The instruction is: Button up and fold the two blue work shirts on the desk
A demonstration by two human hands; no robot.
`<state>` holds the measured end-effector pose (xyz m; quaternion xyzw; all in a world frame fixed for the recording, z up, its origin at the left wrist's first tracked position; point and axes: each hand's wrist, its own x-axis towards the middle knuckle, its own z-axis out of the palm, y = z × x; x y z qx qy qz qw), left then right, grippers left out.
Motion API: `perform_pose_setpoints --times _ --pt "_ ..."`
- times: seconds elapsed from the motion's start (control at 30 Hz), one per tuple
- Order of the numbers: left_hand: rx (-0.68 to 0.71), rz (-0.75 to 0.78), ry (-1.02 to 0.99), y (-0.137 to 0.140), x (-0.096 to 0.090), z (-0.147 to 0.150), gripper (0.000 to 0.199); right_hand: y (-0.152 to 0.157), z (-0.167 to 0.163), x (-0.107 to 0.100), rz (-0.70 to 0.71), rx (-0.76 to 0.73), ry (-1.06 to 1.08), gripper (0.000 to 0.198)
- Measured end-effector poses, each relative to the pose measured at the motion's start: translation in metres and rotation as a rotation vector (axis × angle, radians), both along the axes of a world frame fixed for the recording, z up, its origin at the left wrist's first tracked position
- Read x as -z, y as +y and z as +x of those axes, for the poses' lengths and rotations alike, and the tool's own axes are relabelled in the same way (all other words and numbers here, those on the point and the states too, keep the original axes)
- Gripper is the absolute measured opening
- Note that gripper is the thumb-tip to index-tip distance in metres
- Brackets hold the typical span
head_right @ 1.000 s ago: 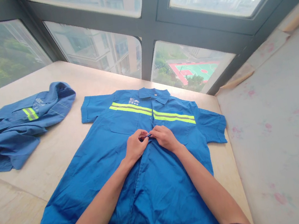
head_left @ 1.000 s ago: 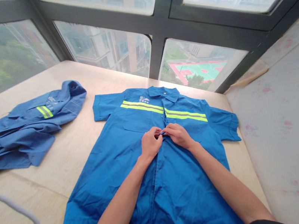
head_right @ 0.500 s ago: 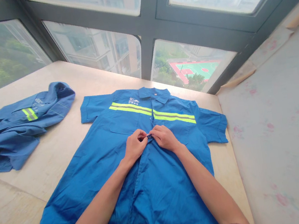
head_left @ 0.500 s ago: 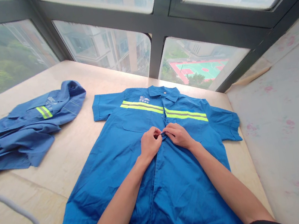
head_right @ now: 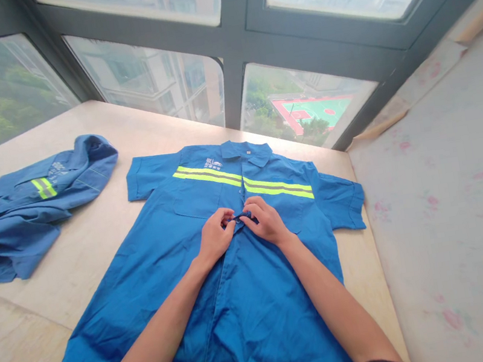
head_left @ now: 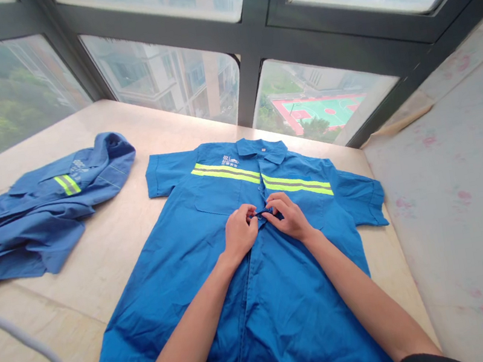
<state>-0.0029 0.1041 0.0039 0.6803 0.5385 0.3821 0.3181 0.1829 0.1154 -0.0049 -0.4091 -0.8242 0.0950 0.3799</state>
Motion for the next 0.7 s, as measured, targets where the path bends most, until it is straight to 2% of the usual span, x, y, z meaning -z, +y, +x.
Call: perform_pose_setpoints --times 0.07,0.2,0.4,0.53,0.7 --pt "0.000 -0.001 0.016 0.000 0.000 0.000 0.026 -0.001 0.000 -0.001 0.004 -0.026 -0.043 0.010" --pt "0.033 0.014 0.095 0.000 0.001 -0.001 0.027 -0.001 -0.002 -0.002 0.033 -0.066 -0.201 0.019" --pt "0.046 0.027 0.119 0.001 0.003 -0.001 0.023 -0.008 -0.010 -0.005 0.005 0.065 -0.294 0.023" --pt "0.027 0.033 0.114 0.002 0.005 -0.001 0.023 -0.012 -0.016 -0.008 -0.051 0.151 -0.346 0.025" --pt "0.010 0.069 0.138 0.003 0.007 0.000 0.025 -0.011 -0.020 -0.010 -0.196 0.145 -0.315 0.020"
